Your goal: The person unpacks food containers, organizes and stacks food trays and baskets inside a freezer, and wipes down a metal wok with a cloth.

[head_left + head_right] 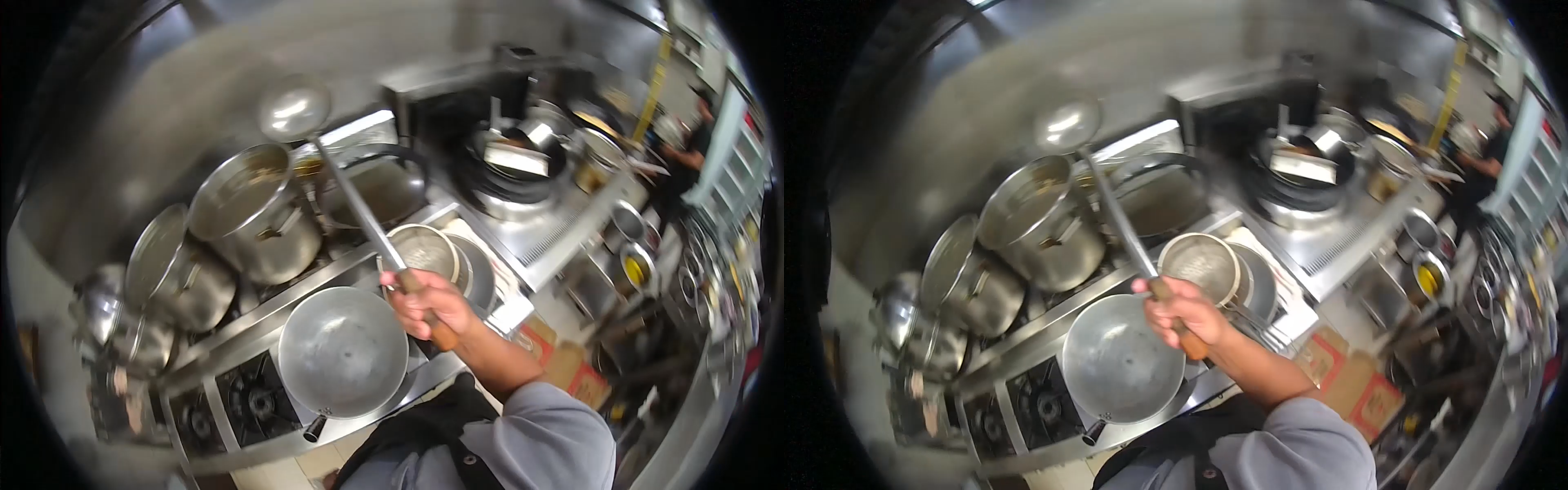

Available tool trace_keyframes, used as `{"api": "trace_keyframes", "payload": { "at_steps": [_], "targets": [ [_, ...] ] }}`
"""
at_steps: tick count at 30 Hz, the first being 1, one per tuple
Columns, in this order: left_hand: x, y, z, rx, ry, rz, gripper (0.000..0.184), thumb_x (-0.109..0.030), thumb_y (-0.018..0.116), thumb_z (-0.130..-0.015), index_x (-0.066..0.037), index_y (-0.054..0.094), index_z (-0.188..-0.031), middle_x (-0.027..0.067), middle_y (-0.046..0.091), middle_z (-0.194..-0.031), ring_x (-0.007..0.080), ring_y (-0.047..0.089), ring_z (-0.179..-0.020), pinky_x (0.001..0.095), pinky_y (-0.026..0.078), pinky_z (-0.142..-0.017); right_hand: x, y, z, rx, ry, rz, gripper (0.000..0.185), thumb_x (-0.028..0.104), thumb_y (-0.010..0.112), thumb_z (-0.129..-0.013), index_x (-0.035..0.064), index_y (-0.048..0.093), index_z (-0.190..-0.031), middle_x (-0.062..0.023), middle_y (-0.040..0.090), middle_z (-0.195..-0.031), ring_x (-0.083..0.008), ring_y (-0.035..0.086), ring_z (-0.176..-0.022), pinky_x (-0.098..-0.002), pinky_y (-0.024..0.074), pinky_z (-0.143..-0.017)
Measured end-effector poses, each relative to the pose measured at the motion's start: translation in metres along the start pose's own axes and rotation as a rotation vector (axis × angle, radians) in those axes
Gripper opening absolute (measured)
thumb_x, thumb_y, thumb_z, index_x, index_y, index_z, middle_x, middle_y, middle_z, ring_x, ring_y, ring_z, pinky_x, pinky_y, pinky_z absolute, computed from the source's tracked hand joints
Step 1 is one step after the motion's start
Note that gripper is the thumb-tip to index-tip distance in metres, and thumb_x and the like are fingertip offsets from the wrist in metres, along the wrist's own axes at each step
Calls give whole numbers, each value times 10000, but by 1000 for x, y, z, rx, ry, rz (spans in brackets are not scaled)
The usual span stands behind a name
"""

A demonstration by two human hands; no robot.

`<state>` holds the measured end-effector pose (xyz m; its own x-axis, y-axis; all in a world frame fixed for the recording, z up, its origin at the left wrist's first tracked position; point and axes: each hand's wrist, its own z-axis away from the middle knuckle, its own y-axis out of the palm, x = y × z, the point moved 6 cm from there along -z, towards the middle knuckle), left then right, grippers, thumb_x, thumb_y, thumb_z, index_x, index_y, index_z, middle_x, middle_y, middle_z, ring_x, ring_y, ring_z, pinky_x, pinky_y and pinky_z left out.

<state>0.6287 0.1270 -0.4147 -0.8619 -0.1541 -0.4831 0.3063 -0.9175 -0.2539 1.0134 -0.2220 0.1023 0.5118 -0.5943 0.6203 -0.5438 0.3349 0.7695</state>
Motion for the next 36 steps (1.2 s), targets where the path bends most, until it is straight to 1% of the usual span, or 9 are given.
{"api": "trace_keyframes", "payload": {
  "at_steps": [4,8,10,17,20,22,24,31,36],
  "targets": [
    [-86,-15,-26,-18,120,-53,351,-328,481,-908,-52,604,-1086,125,643,-937,287,643,-735,463,530,-612,0,6,22,-65,-117,-70,483,11,499,-805,-34,445,-1283,-38,449,-641,-128,462,-450,-244,389,-427],
    [-189,5,-18,-33,366,-57,345,-317,485,-908,-49,597,-1095,129,635,-956,290,636,-758,460,524,-633,60,-24,85,-402,-341,320,486,-5,483,-782,-54,453,-1264,-36,462,-610,-131,457,-407,-237,381,-396],
    [-242,27,-1,-52,503,-47,342,-311,488,-909,-47,593,-1099,131,632,-965,292,633,-769,459,520,-644,102,-59,118,-567,-442,510,484,8,487,-771,-46,462,-1252,-41,473,-596,-133,465,-403,-230,382,-388],
    [-369,125,60,-280,864,-40,335,-290,495,-910,-41,581,-1115,138,619,-998,298,621,-810,454,509,-681,252,-241,200,-987,-573,685,430,32,505,-743,-37,469,-1166,-66,509,-612,-147,492,-440,-268,433,-404],
    [-394,168,76,-458,906,-57,332,-282,499,-910,-38,575,-1122,141,613,-1012,301,616,-827,452,504,-696,342,-343,213,-1068,-582,689,410,30,503,-737,-42,476,-1140,-69,513,-612,-153,499,-444,-278,438,-405],
    [-404,192,87,-584,898,-90,330,-276,501,-910,-36,572,-1127,143,610,-1021,303,613,-838,450,501,-707,395,-389,213,-1142,-541,776,153,30,506,-729,-10,521,-876,-86,528,-607,-168,506,-426,-294,436,-398],
    [-405,210,98,-687,858,-110,329,-270,503,-911,-35,568,-1131,145,606,-1031,304,609,-850,449,498,-717,443,-446,209,-1158,-535,838,53,36,514,-728,4,506,-769,-100,537,-609,-184,519,-430,-312,436,-398],
    [-394,240,132,-942,730,-149,326,-250,511,-912,-29,556,-1147,153,593,-1064,310,598,-890,444,486,-754,554,-588,145,-1269,-335,938,51,43,546,-696,-2,525,-690,-122,511,-519,-229,496,-391,-370,413,-392],
    [-380,248,155,-1059,661,-160,326,-235,516,-912,-24,547,-1159,158,584,-1087,315,589,-919,440,478,-780,597,-658,104,-1326,-270,1158,109,51,565,-671,-39,596,-620,-152,569,-543,-257,584,-476,-397,451,-444]
  ]
}}
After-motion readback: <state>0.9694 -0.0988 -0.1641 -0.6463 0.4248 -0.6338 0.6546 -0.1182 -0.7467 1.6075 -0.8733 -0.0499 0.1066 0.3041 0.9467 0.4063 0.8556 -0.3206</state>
